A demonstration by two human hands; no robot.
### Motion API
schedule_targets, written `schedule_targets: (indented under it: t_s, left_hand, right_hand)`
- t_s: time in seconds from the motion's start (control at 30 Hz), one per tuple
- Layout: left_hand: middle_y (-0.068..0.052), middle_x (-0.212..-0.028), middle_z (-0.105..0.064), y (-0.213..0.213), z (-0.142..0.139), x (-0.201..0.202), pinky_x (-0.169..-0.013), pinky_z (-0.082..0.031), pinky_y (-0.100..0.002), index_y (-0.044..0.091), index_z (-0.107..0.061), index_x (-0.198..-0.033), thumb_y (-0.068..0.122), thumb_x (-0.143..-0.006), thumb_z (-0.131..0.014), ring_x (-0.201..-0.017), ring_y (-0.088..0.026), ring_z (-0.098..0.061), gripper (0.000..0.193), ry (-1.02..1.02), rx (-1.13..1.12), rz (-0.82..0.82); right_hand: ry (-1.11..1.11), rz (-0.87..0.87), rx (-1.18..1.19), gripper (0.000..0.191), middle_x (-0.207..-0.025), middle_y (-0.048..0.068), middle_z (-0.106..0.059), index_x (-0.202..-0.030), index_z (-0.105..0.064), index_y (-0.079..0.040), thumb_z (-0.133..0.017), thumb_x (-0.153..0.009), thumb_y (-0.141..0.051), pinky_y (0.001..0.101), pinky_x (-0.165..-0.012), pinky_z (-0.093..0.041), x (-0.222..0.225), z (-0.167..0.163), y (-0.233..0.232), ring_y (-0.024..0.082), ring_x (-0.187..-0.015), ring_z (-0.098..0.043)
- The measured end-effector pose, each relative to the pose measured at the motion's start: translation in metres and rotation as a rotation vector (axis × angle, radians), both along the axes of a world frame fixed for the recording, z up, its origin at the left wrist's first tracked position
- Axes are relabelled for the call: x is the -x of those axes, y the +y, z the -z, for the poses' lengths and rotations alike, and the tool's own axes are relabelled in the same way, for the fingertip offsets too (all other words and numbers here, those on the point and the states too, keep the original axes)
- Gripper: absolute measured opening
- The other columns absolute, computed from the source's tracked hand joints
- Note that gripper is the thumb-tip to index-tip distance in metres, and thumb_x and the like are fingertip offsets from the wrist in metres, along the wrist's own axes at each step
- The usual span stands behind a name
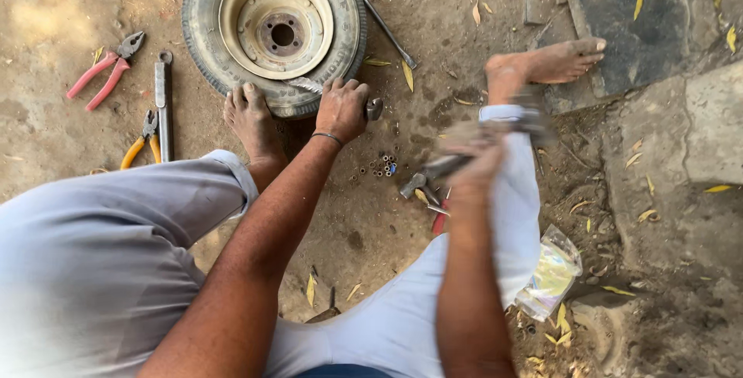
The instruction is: The person sits on the ground and removes a small rubber tire from its metal wheel rim. They hold the wheel steady with one foot and hand while striking and prying the tire edge with a hammer and metal levers, working the tire bead loose around the rim.
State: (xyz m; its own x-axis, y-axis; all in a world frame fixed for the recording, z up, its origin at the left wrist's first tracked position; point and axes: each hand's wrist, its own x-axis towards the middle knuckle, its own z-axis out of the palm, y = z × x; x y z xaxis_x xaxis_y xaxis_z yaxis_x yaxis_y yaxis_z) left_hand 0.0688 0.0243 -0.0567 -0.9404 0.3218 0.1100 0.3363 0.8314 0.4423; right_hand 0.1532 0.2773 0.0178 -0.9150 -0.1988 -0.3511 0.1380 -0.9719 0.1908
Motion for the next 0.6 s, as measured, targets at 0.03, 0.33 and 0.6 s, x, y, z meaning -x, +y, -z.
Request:
schedule_targets:
  t_s: [0.03,0.33,0.6]
  left_hand:
    - [-0.01,-0.096,-0.067,0.0,-0.001,0.0,-0.104,-0.038,-0.049,0.012,-0.067,-0.092,0.023,-0.088,-0.068,-0.102,-0.034,-0.06,0.012,0.012,-0.02,0.011]
    - [-0.012,-0.099,-0.065,0.003,0.029,0.007,-0.1,-0.039,-0.052,0.011,-0.064,-0.098,0.03,-0.096,-0.068,-0.102,-0.034,-0.059,0.02,-0.06,0.021,0.004]
    - [-0.015,-0.148,-0.052,-0.082,0.058,0.024,-0.12,-0.036,-0.048,0.009,-0.05,-0.144,0.037,-0.088,-0.056,-0.142,-0.034,-0.048,0.063,0.259,0.454,0.051]
  right_hand:
    - [-0.012,0.097,-0.274,0.037,-0.057,-0.011,-0.041,-0.07,-0.044,-0.022,-0.058,-0.102,-0.034,0.0222,-0.047,-0.042,-0.001,-0.014,0.023,0.002,-0.045,-0.039]
    - [-0.356,-0.039,-1.064,0.031,-0.07,0.002,-0.052,-0.079,-0.051,-0.017,-0.05,-0.102,-0.038,0.034,-0.062,-0.051,-0.052,0.075,-0.071,0.016,-0.061,-0.052]
    - [-0.291,-0.52,-0.452,0.043,-0.052,-0.009,-0.037,-0.069,-0.042,-0.023,-0.072,-0.093,-0.04,0.024,-0.042,-0.035,-0.003,0.053,-0.119,0.005,-0.043,-0.04]
